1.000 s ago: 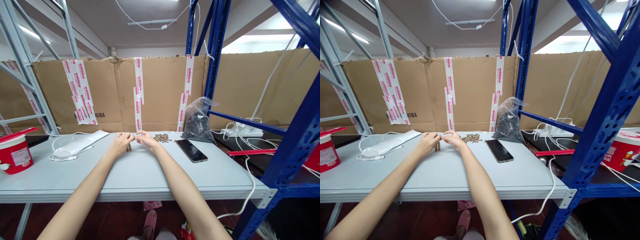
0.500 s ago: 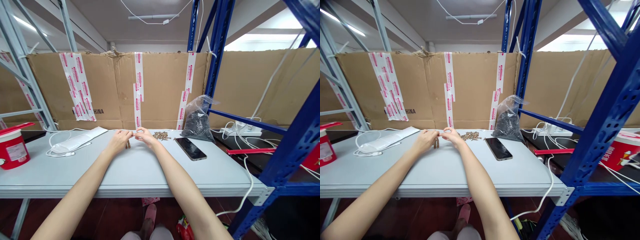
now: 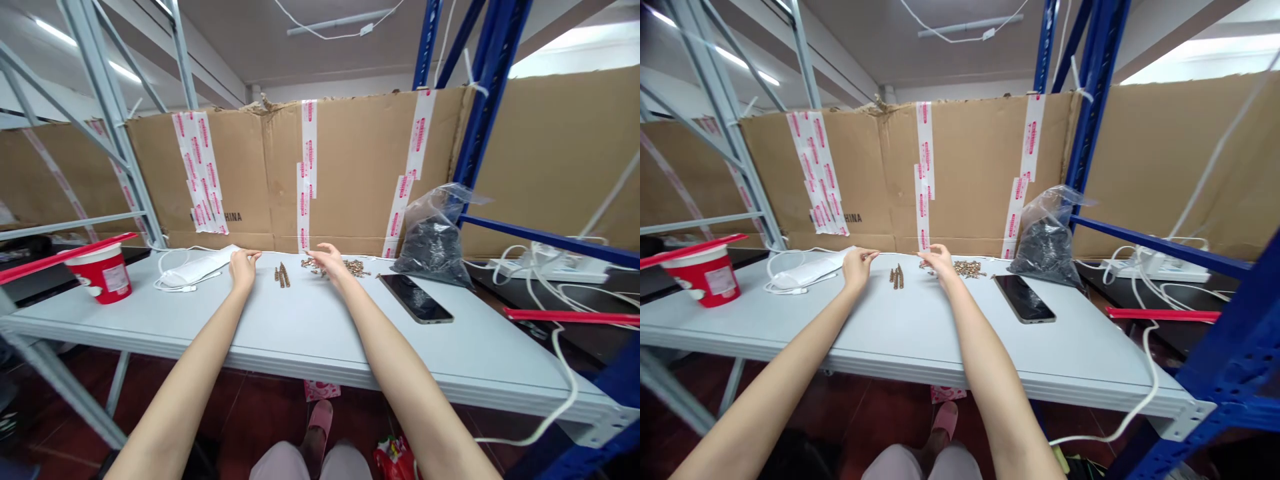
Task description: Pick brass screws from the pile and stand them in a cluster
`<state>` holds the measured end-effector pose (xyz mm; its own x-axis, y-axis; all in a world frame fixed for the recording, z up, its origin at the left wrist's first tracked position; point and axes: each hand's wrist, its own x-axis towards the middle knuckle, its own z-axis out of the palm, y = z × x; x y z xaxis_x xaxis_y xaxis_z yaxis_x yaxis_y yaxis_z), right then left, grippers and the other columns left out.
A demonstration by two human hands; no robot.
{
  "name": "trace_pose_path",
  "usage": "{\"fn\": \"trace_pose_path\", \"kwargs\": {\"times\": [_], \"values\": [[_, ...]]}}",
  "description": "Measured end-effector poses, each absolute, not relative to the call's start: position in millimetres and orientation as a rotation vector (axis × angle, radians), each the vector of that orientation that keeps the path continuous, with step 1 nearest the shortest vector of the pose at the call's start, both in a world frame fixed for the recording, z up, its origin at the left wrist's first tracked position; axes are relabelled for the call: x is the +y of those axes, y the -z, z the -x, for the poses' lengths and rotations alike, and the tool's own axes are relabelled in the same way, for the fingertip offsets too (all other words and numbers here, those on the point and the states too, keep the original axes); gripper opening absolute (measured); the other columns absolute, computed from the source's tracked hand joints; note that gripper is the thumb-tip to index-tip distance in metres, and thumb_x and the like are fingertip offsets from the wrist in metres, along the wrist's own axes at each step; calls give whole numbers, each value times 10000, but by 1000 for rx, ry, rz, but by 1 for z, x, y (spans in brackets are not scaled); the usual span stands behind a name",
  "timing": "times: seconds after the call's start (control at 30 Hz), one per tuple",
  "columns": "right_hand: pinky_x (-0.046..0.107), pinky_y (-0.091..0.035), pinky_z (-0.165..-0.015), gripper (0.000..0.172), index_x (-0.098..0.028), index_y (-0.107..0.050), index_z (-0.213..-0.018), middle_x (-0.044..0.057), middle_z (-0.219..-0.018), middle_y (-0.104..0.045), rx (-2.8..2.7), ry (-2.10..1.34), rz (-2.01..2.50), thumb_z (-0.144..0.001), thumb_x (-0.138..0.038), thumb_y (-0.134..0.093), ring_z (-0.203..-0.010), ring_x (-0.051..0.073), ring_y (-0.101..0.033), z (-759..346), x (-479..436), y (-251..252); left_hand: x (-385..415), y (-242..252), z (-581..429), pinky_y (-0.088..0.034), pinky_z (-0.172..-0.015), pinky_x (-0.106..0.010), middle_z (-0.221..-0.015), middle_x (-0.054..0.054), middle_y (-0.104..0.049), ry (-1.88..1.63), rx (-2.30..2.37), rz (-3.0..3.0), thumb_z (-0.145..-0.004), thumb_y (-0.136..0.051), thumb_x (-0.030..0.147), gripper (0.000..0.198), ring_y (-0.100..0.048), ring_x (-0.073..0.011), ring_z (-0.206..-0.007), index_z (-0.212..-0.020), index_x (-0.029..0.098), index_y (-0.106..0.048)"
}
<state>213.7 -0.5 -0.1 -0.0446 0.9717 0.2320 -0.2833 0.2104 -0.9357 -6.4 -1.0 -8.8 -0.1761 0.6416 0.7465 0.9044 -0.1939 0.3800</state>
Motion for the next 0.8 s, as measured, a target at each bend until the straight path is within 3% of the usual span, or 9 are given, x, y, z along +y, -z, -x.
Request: {"fn": "trace_pose_path", "kwargs": {"times": [0.13, 0.2, 0.43, 0.8], "values": [[205, -443, -567, 472, -212, -471, -872, -44, -649, -610, -1132, -1198, 852, -493, -265, -746, -518, 73, -542, -222, 1, 2, 9, 20, 28, -393, -725, -302, -981, -85, -661, 1226, -2317, 1712, -809, -500, 260, 235, -581, -213, -880, -956, 181, -665], [204, -448, -585, 459, -211, -491, -893, -38, -670, -617, -1131, -1197, 872, -512, -264, -743, -526, 71, -545, -224, 0, 1, 10, 25, 30, -394, -724, -282, -940, -67, -676, 1150, -2362, 1794, -763, -559, 225, 178, -593, -200, -865, -886, 189, -683], [216, -448, -595, 407, -203, -523, -917, -14, -715, -650, -1183, -1183, 927, -565, -241, -724, -524, 76, -544, -222, -4, 0, 11, 30, 21, -387, -729, -267, -809, -12, -689, 951, -2186, 1938, -718, -601, 230, 90, -601, -166, -809, -777, 214, -667], [231, -455, -603, 358, -212, -537, -887, 0, -770, -669, -1189, -1180, 940, -580, -249, -716, -522, 82, -540, -222, -4, -1, 12, 30, 16, -325, -801, -358, -861, -45, -681, 744, -1909, 2084, -754, -561, 205, 132, -539, -231, -917, -769, 223, -691]]}}
